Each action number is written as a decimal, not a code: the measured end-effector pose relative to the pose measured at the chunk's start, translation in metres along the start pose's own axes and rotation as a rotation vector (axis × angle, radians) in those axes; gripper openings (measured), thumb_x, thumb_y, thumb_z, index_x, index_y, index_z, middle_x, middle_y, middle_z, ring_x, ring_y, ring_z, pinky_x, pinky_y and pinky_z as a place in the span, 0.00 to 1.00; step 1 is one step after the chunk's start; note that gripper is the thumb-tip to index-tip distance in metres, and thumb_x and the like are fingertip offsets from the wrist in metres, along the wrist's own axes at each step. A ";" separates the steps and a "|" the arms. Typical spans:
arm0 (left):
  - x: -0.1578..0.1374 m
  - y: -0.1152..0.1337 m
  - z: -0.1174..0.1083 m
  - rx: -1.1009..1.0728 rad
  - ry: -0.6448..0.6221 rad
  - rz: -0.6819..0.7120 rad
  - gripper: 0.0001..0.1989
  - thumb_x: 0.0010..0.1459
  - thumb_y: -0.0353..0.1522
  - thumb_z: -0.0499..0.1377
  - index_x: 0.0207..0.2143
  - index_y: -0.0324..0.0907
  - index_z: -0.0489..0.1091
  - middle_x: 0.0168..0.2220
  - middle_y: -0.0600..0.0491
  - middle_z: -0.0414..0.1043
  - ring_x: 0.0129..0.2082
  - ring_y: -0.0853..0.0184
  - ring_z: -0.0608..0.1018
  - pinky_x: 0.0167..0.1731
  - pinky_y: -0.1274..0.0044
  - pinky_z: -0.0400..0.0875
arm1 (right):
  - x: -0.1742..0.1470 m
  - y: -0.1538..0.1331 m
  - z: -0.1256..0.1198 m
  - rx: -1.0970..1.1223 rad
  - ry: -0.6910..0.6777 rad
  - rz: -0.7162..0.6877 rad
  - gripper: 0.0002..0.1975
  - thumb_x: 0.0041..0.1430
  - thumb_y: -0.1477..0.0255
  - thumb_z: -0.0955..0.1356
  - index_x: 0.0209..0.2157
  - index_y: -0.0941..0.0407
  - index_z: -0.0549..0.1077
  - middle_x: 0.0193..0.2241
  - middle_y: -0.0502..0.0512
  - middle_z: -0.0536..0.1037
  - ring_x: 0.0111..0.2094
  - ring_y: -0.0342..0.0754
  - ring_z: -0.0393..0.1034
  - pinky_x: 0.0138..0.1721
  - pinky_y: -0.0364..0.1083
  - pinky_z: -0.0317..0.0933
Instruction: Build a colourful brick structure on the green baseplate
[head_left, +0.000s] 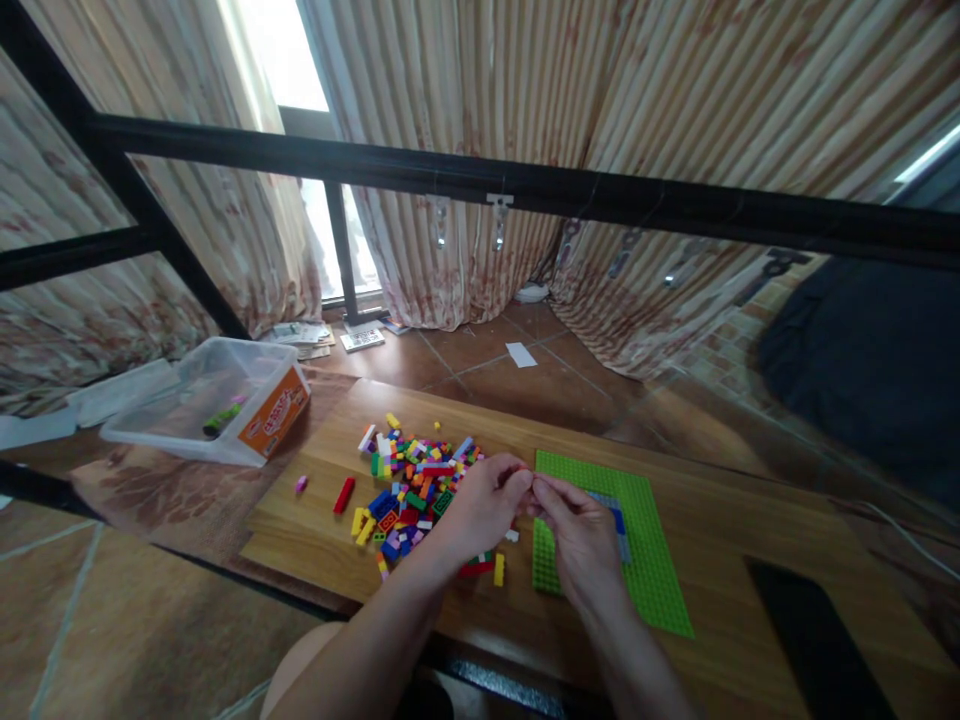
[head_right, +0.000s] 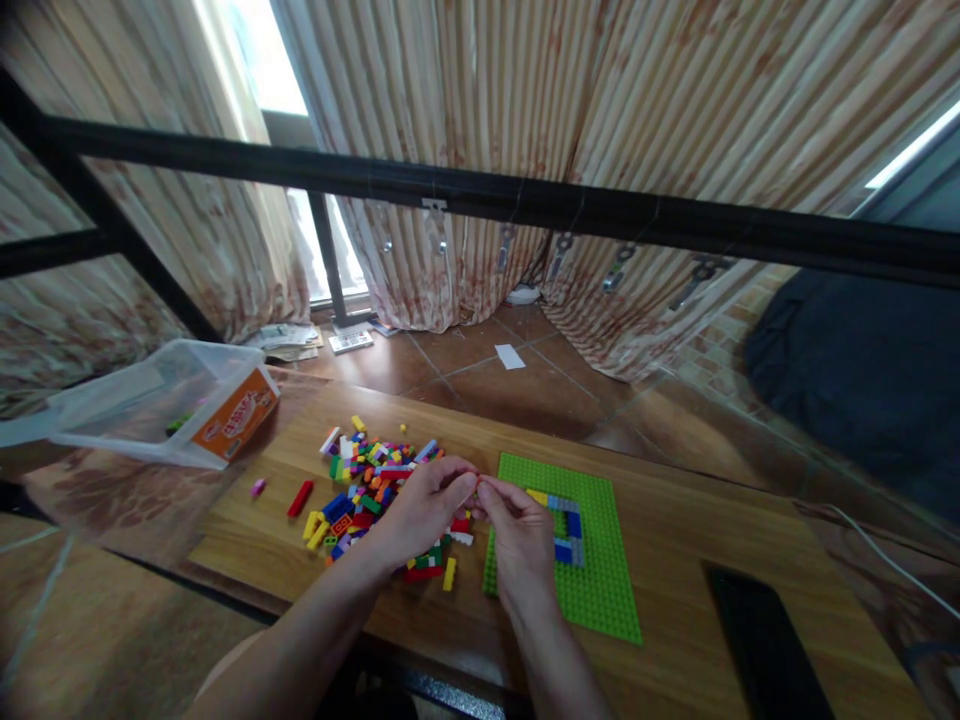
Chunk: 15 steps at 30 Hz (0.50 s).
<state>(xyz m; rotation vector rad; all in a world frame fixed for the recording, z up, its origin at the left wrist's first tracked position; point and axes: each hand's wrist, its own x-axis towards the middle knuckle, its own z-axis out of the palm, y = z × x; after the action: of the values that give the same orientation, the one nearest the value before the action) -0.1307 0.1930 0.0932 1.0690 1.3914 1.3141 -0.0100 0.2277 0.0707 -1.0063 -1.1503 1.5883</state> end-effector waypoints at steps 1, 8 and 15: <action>0.000 0.001 0.001 -0.080 0.016 -0.031 0.13 0.56 0.39 0.54 0.25 0.40 0.67 0.21 0.56 0.66 0.21 0.72 0.67 0.21 0.80 0.60 | 0.000 0.000 0.000 0.012 -0.001 -0.003 0.12 0.45 0.63 0.75 0.32 0.54 0.80 0.29 0.54 0.80 0.29 0.47 0.71 0.33 0.48 0.67; 0.001 0.005 -0.003 -0.430 0.099 -0.193 0.13 0.48 0.40 0.61 0.26 0.38 0.69 0.20 0.57 0.65 0.18 0.76 0.63 0.19 0.82 0.55 | 0.000 0.023 0.000 -0.153 -0.073 -0.061 0.09 0.47 0.66 0.73 0.32 0.53 0.80 0.29 0.53 0.80 0.30 0.48 0.72 0.34 0.48 0.66; 0.004 -0.002 -0.010 -0.155 0.106 -0.164 0.12 0.52 0.32 0.57 0.39 0.39 0.74 0.25 0.56 0.71 0.24 0.72 0.71 0.25 0.81 0.64 | -0.002 0.044 0.003 -0.636 -0.260 -0.329 0.07 0.52 0.72 0.67 0.30 0.53 0.79 0.32 0.55 0.79 0.32 0.49 0.72 0.37 0.49 0.66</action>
<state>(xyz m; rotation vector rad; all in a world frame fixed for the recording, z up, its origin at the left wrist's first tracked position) -0.1416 0.1942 0.0906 0.7760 1.3987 1.3492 -0.0215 0.2183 0.0295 -0.9439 -1.9659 1.1245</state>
